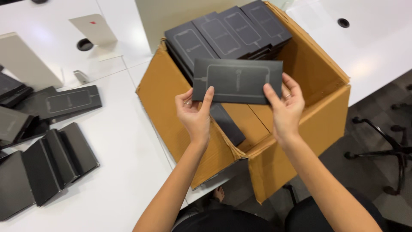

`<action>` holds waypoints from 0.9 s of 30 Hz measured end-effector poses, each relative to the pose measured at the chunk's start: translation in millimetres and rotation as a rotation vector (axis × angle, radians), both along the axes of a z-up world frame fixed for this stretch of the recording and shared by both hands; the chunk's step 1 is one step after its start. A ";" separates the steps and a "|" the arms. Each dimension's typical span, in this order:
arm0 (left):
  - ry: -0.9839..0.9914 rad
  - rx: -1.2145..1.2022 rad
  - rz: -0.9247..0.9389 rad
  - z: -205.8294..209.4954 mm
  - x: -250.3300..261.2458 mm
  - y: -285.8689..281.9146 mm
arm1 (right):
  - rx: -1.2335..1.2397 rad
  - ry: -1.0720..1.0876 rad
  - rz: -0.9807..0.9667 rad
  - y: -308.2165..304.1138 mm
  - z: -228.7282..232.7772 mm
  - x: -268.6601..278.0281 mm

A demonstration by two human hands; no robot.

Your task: The person picks up black boxes from a table, opens them to check the contents, and places them into a cardboard box.

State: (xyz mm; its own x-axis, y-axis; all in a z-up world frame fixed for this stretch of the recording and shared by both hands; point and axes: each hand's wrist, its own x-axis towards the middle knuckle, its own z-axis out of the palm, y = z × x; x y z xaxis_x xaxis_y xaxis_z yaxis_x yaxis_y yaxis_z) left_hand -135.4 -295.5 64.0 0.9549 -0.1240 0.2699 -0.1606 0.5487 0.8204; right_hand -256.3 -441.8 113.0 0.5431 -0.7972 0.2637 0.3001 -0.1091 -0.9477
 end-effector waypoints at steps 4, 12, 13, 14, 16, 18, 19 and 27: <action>0.105 0.338 0.001 -16.3 6.2 -17.6 | -0.014 0.057 -0.064 -67.1 12.9 -21.1; -0.012 0.925 0.144 -51.1 24.6 -31.0 | 0.276 0.543 0.135 -154.1 -52.3 -6.3; -0.023 0.888 0.161 -56.4 22.8 -31.9 | 0.311 0.605 0.158 -160.4 -67.1 -0.5; -0.037 0.849 0.187 -59.4 24.5 -32.8 | 0.340 0.662 0.187 -166.4 -80.7 11.7; -0.043 0.812 0.213 -62.5 28.1 -32.6 | 0.349 0.767 0.253 -170.7 -108.1 38.6; -0.024 0.817 0.213 -62.1 26.8 -35.7 | 0.307 0.863 0.323 -164.2 -135.2 65.8; -0.006 0.813 0.205 -60.8 26.3 -35.6 | 0.275 0.898 0.354 -156.9 -148.5 78.4; 0.056 0.814 0.181 -51.6 21.6 -35.3 | -0.275 1.261 0.700 -92.5 -175.6 101.9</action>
